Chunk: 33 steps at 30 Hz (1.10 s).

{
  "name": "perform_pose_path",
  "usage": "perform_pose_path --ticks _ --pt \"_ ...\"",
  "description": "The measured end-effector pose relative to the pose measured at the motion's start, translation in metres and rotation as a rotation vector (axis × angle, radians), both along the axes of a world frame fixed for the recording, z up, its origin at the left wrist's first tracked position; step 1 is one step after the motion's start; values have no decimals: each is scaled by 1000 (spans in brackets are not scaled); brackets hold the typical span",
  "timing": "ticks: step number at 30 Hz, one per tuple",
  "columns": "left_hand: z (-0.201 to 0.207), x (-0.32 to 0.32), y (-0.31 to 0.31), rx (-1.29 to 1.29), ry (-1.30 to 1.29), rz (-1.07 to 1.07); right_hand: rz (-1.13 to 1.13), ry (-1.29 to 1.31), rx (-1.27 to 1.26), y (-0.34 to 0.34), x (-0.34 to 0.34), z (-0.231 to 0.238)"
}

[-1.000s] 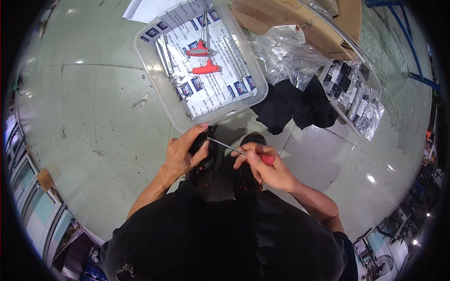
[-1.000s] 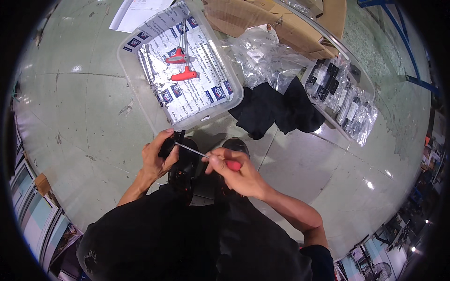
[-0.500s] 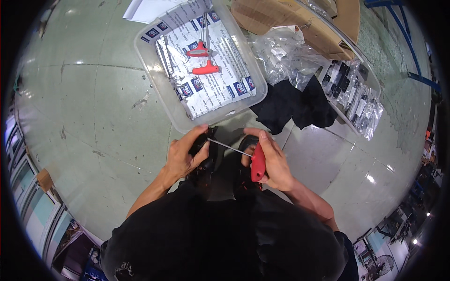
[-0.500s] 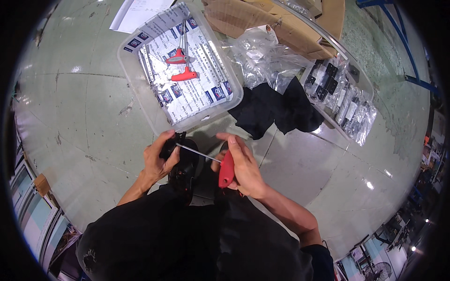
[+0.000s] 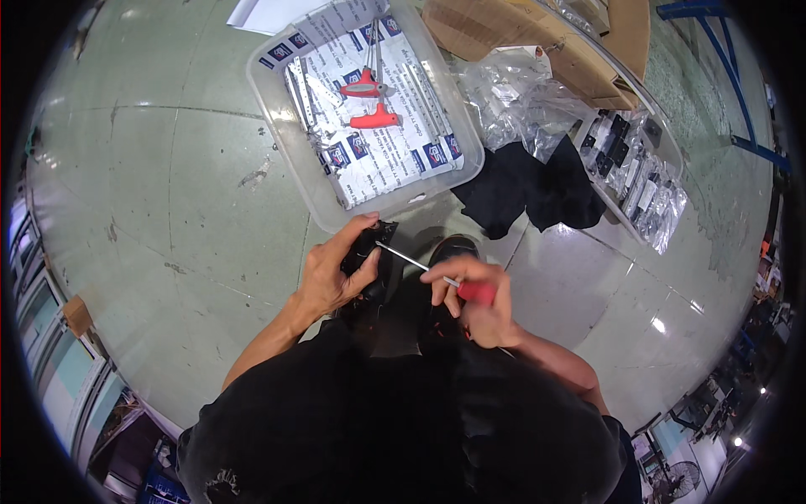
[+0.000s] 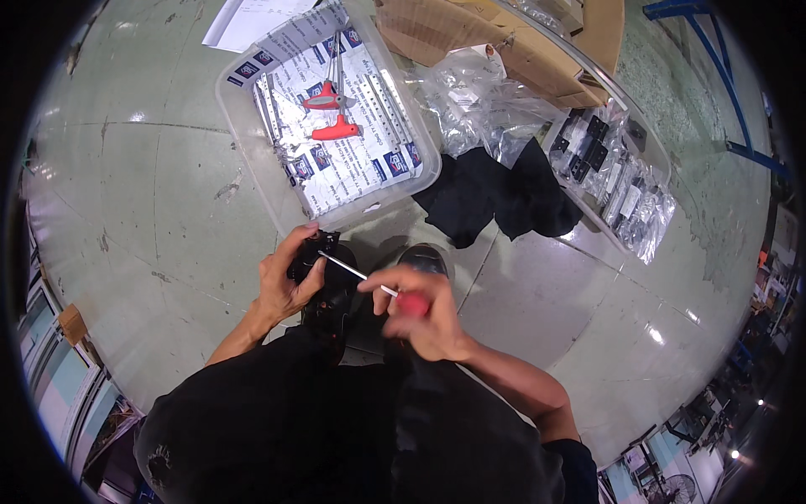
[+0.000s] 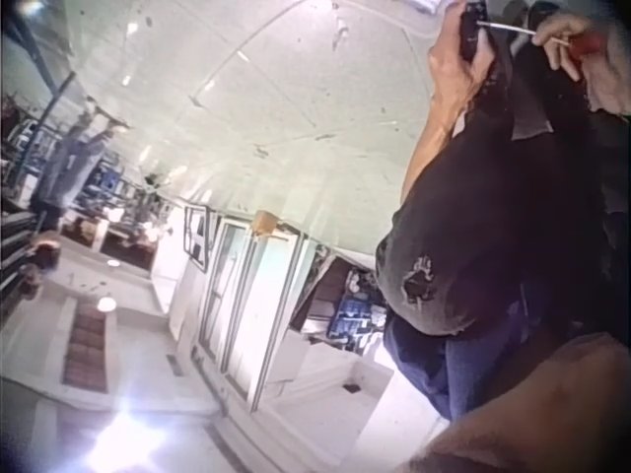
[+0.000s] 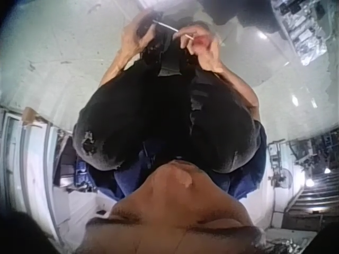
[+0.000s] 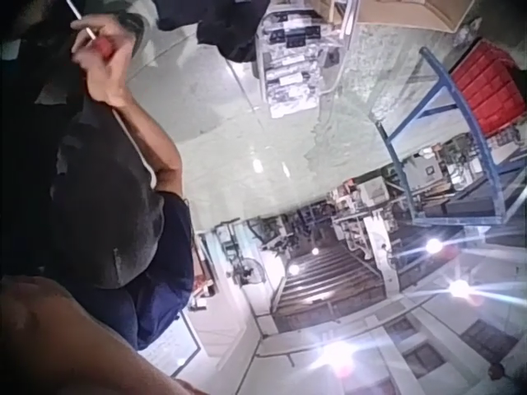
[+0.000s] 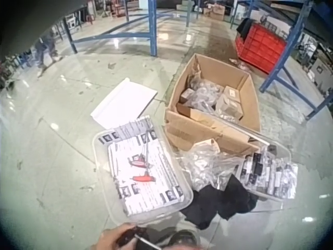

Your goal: The person assembles small metal components by securing them with a screwdriver and a T-handle wrench.

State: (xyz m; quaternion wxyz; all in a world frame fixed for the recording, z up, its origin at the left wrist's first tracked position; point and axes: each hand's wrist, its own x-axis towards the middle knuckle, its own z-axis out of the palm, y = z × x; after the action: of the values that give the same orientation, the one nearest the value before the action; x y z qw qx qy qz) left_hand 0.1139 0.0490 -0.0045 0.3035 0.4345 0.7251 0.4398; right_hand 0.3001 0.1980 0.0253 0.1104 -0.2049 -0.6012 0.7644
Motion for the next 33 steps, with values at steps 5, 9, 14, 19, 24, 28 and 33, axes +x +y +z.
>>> perform_pose_path --ticks 5,9,14,19,24,28,33 --pt "-16 10 -7 143 235 136 -235 -297 -1143 1 -13 6" --pt "-9 13 1 8 17 134 -463 -283 -230 -9 -19 15" --pt "0 16 3 2 -110 163 -367 151 152 9 -9 -9" --pt "1 5 3 -21 -176 121 24 204 920 31 -6 -8" --pt "0 9 6 98 32 96 45 -82 984 23 -1 5" --pt "-4 2 0 157 199 18 15 -458 -770 14 7 4" --pt "-5 0 4 129 122 -10 140 -467 -327 16 8 7"
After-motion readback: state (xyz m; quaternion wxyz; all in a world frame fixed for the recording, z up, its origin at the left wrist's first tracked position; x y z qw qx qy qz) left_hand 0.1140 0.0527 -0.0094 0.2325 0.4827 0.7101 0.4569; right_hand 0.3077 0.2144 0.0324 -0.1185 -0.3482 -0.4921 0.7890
